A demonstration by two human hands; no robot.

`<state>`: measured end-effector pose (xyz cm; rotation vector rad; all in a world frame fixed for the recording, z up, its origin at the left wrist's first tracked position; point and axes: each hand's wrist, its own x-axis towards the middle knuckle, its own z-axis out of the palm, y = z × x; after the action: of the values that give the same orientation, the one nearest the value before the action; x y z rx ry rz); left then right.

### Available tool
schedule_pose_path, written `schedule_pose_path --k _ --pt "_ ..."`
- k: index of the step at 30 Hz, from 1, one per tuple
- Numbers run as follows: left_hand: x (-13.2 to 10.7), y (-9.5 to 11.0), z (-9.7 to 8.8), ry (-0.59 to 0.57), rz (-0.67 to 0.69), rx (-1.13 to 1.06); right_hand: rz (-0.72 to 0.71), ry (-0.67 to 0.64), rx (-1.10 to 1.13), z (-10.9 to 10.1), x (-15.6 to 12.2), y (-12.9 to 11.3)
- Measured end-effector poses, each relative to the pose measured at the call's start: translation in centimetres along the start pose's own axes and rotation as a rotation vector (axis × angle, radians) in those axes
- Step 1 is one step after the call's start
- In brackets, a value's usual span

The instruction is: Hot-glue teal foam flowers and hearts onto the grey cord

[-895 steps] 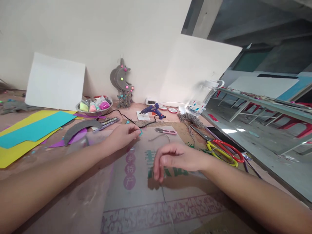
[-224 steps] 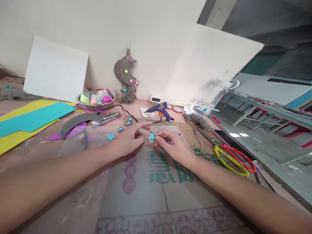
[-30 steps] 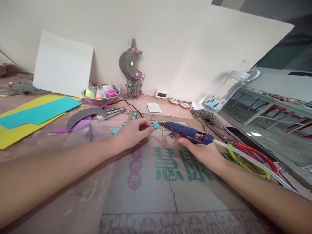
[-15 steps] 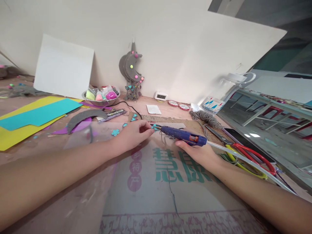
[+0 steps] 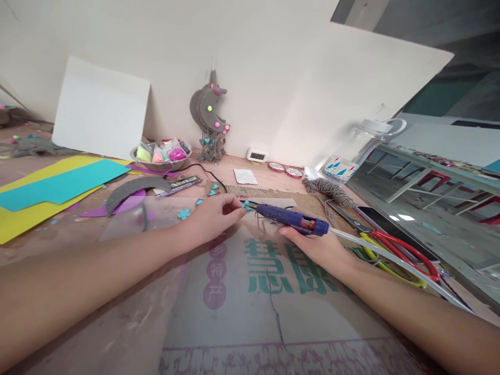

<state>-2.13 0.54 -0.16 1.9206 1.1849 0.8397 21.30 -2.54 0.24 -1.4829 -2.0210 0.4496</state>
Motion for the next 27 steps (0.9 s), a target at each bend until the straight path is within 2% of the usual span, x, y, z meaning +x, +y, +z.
schedule_pose_path --k 27 --pt "-0.02 0.08 -0.04 -0.006 -0.029 0.007 0.064 0.054 -0.046 0.14 -0.23 0.24"
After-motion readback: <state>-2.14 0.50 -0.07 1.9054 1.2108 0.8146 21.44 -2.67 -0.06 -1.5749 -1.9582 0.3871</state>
